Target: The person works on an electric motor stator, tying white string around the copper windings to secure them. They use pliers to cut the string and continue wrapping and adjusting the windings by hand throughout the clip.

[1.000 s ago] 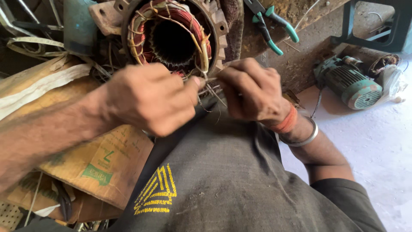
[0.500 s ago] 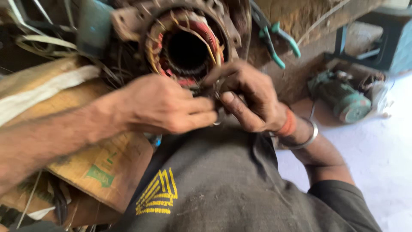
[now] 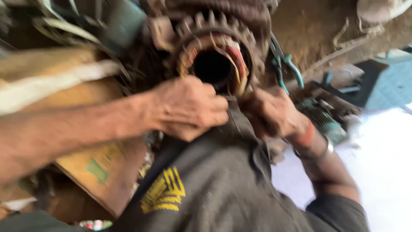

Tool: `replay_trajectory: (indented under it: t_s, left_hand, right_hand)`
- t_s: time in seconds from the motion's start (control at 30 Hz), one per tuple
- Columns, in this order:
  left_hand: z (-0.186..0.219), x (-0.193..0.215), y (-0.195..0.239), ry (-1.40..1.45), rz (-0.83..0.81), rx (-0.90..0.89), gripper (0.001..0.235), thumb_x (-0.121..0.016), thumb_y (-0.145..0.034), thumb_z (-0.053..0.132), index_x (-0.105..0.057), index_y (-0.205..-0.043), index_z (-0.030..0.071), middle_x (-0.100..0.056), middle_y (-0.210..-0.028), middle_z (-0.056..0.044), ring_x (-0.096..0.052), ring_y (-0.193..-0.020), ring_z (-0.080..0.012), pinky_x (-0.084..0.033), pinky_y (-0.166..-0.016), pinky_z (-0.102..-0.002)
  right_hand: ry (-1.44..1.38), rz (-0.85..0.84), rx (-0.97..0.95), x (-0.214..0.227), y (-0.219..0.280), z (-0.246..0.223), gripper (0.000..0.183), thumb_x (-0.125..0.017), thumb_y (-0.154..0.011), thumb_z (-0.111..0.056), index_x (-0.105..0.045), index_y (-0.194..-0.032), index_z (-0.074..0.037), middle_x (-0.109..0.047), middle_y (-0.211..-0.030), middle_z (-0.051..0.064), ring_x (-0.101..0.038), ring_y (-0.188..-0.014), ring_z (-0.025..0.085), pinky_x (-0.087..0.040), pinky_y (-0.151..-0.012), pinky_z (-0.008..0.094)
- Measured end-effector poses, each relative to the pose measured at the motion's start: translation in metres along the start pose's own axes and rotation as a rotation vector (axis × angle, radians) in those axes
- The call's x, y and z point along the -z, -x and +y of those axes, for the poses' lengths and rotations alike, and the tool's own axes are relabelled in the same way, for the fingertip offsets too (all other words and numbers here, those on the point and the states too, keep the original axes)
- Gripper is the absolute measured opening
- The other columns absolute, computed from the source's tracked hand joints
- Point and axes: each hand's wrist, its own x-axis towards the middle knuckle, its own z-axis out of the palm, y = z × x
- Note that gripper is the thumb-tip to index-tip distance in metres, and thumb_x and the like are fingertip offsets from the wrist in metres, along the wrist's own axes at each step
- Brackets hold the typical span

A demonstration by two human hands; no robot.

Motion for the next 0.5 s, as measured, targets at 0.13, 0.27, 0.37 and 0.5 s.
replay_trajectory:
  t_s: [0.13,0.27,0.37,0.5]
  left_hand:
    - [0.009,-0.001,-0.004,0.009,0.044,0.012,0.024,-0.070,-0.088,0.031,-0.059,-0.075,0.015,-0.057,-0.074,-0.001,-0.060,-0.065,-0.0208,-0.050,-0.052,-0.035]
    - [0.033,-0.004,-0.011,-0.034,0.259,0.215,0.048,-0.072,-0.092,0.053,-0.064,-0.083,0.007,-0.058,-0.066,-0.004,-0.057,-0.060,-0.0200,-0.048,-0.048,-0.034]
    - [0.051,-0.007,-0.017,-0.191,0.357,0.420,0.050,-0.074,-0.094,0.048,-0.072,-0.102,-0.001,-0.059,-0.064,-0.003,-0.054,-0.055,-0.0157,-0.047,-0.043,-0.030]
    - [0.069,-0.022,-0.021,-0.374,0.427,0.644,0.056,-0.076,-0.093,0.057,-0.075,-0.099,0.002,-0.057,-0.060,-0.002,-0.054,-0.053,-0.0143,-0.045,-0.040,-0.030]
  right_hand:
    - [0.011,0.078,-0.135,-0.004,0.001,-0.032,0.019,-0.067,-0.083,0.014,-0.057,-0.094,0.002,-0.068,-0.105,0.019,-0.072,-0.080,0.029,-0.058,-0.063,0.037]
    - [0.131,0.327,-0.227,-0.027,0.009,-0.056,0.017,-0.071,-0.081,0.015,-0.064,-0.094,0.006,-0.059,-0.115,0.027,-0.070,-0.078,0.021,-0.059,-0.068,0.034]
    - [0.173,0.449,-0.301,-0.029,0.011,-0.065,0.016,-0.077,-0.089,0.010,-0.069,-0.100,0.003,-0.061,-0.112,0.013,-0.061,-0.077,0.014,-0.051,-0.063,0.024]
    - [-0.033,0.368,-0.350,-0.017,0.012,-0.061,0.011,-0.077,-0.095,0.009,-0.069,-0.101,0.002,-0.062,-0.109,0.011,-0.059,-0.078,0.012,-0.050,-0.066,0.023]
